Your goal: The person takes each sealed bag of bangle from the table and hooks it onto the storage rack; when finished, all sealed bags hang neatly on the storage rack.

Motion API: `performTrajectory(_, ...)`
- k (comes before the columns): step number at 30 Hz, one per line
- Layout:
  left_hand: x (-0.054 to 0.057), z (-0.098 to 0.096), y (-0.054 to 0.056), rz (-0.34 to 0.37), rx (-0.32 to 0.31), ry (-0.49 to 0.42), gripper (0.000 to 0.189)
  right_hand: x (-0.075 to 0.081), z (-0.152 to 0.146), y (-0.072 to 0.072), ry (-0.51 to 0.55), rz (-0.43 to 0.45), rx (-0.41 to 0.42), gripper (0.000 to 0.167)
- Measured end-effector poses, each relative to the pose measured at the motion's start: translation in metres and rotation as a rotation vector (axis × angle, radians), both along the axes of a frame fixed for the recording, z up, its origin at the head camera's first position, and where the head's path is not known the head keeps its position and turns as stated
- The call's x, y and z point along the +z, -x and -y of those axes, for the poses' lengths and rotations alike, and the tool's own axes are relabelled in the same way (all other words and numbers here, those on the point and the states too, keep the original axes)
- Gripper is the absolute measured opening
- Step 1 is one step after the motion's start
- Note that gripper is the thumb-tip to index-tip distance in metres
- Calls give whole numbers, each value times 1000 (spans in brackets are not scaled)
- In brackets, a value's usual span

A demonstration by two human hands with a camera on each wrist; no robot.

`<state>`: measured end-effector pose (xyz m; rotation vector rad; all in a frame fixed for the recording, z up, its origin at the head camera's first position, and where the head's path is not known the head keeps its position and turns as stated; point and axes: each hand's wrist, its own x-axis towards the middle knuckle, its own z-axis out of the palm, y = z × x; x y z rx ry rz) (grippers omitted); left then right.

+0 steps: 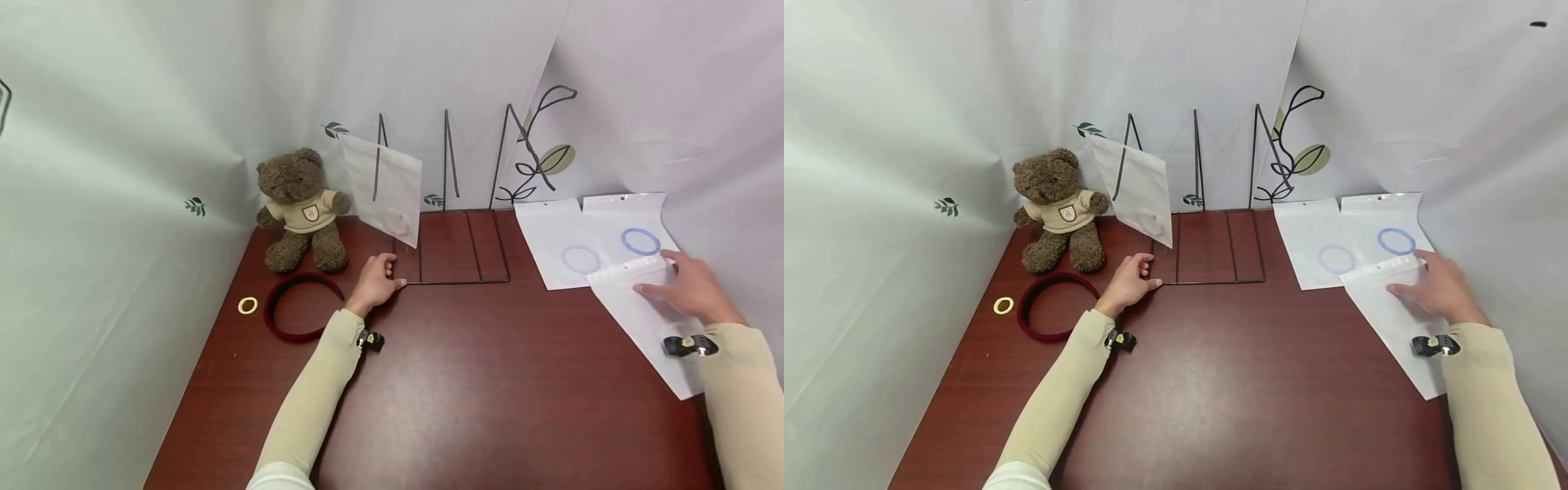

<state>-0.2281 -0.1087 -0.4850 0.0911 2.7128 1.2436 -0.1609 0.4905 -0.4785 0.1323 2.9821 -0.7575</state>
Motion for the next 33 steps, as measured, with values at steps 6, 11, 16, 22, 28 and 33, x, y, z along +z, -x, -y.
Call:
performTrajectory(6,0,0,0,1,2,0,61,5,3,-4,-11,29,-43,96)
performTrajectory(11,2,-1,0,11,2,-6,61,13,10,-6,1,-52,-67,71)
performTrajectory(16,2,1,1,19,-1,-9,61,21,15,-7,21,-63,-67,56)
performTrajectory(22,3,0,2,20,-7,-10,60,31,24,-13,58,-33,-34,48)
performTrajectory(28,4,1,1,15,-10,5,62,44,40,-19,106,-61,4,41)
performTrajectory(33,5,0,1,21,-16,13,62,57,54,-22,164,-83,19,30)
